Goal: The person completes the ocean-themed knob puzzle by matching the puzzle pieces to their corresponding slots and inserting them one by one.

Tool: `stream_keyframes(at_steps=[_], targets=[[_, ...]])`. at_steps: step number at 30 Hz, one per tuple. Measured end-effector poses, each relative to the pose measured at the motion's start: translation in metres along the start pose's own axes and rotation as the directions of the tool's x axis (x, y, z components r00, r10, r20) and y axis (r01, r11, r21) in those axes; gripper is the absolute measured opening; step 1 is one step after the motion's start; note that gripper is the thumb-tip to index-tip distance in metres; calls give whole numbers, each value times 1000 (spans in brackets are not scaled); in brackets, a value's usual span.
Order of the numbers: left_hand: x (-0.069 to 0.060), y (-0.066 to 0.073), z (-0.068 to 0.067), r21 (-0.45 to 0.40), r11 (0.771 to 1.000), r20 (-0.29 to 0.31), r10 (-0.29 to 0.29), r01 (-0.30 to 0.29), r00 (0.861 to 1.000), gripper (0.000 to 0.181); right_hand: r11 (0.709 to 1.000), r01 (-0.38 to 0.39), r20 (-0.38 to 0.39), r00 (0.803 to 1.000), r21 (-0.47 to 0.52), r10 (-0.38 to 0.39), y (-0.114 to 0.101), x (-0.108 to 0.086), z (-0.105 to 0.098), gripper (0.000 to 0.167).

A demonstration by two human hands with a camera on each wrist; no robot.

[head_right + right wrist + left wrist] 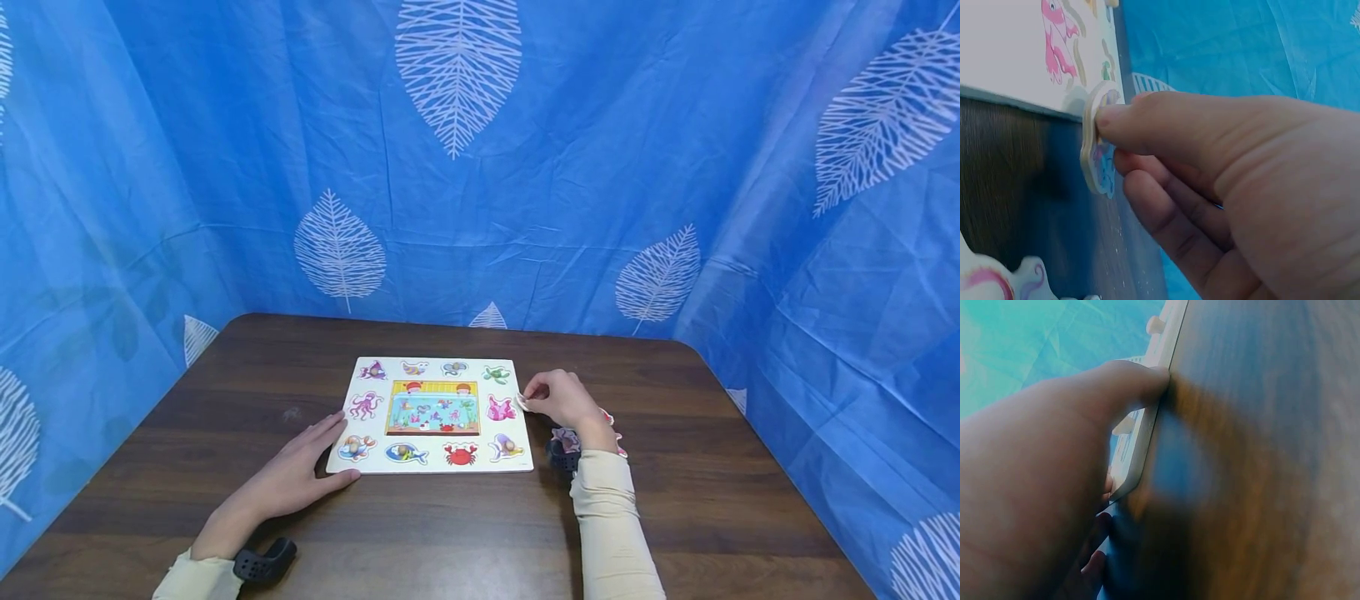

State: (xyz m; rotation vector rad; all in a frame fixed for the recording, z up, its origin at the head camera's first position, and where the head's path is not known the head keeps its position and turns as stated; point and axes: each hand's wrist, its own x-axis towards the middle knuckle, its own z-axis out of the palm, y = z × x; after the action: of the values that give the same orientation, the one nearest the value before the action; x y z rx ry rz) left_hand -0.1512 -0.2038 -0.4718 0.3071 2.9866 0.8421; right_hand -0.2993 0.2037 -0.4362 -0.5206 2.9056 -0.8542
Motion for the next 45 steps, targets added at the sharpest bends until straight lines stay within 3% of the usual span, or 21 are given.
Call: stream_keyframes(at_steps=[6, 13, 17, 33, 45], targets=[[1, 0, 0, 6, 1000, -7, 16, -16, 1000, 92, 999, 40, -13, 999, 5, -40, -8, 3, 4, 4], [0, 0, -1, 4, 1000, -3, 19, -19, 1000, 92, 1000, 28, -9, 1000, 3, -28, -22, 8, 12, 5], [-1, 1, 0, -2, 1000, 2, 8, -8, 1000, 93, 997, 79, -11, 997, -13, -79, -29, 12, 17, 5], [-1, 2, -1, -1, 1000, 1, 7, -7, 1000, 93, 988, 142, -37, 989, -60, -145, -62, 44, 34, 8], [1, -1, 1, 5, 1000, -2, 12, -12, 1000, 92, 978, 209, -18, 978, -24, -209, -84, 64, 52, 7]])
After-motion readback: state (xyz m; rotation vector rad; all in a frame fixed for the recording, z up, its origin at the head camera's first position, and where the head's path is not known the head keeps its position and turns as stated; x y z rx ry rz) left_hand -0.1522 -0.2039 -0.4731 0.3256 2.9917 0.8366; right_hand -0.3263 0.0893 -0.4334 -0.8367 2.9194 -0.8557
